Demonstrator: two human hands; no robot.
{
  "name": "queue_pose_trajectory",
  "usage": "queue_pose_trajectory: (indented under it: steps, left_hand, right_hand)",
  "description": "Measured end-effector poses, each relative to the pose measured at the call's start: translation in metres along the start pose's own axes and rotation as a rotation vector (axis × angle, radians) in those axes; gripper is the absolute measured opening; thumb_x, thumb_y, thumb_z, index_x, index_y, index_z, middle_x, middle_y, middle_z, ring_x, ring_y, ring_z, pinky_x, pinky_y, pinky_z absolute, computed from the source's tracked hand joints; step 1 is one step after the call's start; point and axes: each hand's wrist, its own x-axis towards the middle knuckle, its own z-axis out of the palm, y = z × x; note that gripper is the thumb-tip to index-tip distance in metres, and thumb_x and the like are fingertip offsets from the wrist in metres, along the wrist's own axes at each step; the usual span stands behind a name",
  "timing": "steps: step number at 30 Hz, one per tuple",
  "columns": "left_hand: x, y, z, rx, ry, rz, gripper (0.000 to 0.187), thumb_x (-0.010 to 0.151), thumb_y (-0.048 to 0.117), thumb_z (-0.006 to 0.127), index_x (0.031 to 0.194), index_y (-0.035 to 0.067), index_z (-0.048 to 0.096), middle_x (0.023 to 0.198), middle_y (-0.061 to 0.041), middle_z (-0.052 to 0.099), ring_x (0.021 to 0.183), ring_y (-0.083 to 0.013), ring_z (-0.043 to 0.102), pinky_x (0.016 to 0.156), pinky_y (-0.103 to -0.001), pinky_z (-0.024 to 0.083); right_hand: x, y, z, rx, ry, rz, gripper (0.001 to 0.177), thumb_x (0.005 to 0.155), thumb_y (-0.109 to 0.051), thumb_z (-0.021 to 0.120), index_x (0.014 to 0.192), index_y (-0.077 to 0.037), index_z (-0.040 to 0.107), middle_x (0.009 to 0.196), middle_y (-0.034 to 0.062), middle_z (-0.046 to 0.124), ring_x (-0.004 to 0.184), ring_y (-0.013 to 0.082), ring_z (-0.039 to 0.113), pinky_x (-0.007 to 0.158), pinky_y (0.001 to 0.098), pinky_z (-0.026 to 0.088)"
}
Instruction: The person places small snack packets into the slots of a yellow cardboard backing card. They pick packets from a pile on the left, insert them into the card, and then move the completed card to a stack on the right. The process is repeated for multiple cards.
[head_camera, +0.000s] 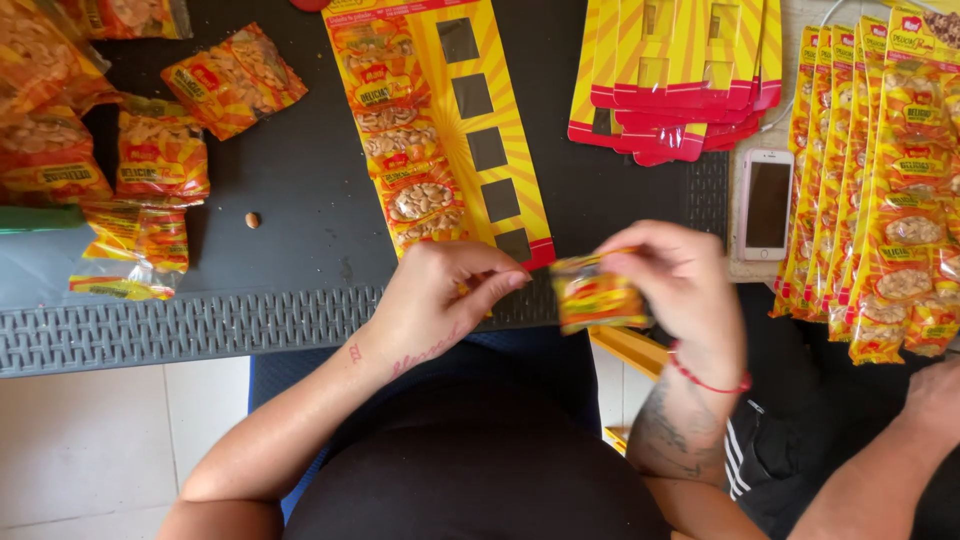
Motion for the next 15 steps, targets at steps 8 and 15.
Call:
queue_pose_trajectory:
  steps: [8, 15]
  left_hand:
    - [0.021, -0.039, -0.096, 0.726, 0.486, 0.268, 0.021, 0.1, 0.014, 0.074, 0.118, 0.005, 0.069, 0.114, -0.014, 0.071, 0.106, -0.0358, 0.065, 0.093, -0.047, 0.048]
    - [0.093, -0.158, -0.235, 1.235, 0.761, -0.241, 0.054, 0.092, 0.028, 0.086, 0.13, 0.0, 0.059, 0.124, -0.025, 0.059, 0.112, -0.0454, 0.059, 0.092, -0.051, 0.051]
  right_hand:
    - [0.014, 0.08, -0.046, -0.897, 0.507, -0.221, 0.047, 0.095, -0.008, 0.075, 0.134, 0.01, 0.055, 0.123, 0.0289, 0.053, 0.115, 0.0471, 0.053, 0.097, 0.0551, 0.041]
    - [0.009, 0.09, -0.01, -1.019, 0.545, 0.07, 0.058, 0.106, -0.027, 0.056, 0.155, 0.001, 0.044, 0.164, 0.0275, 0.025, 0.15, 0.0517, 0.012, 0.11, 0.0818, 0.013]
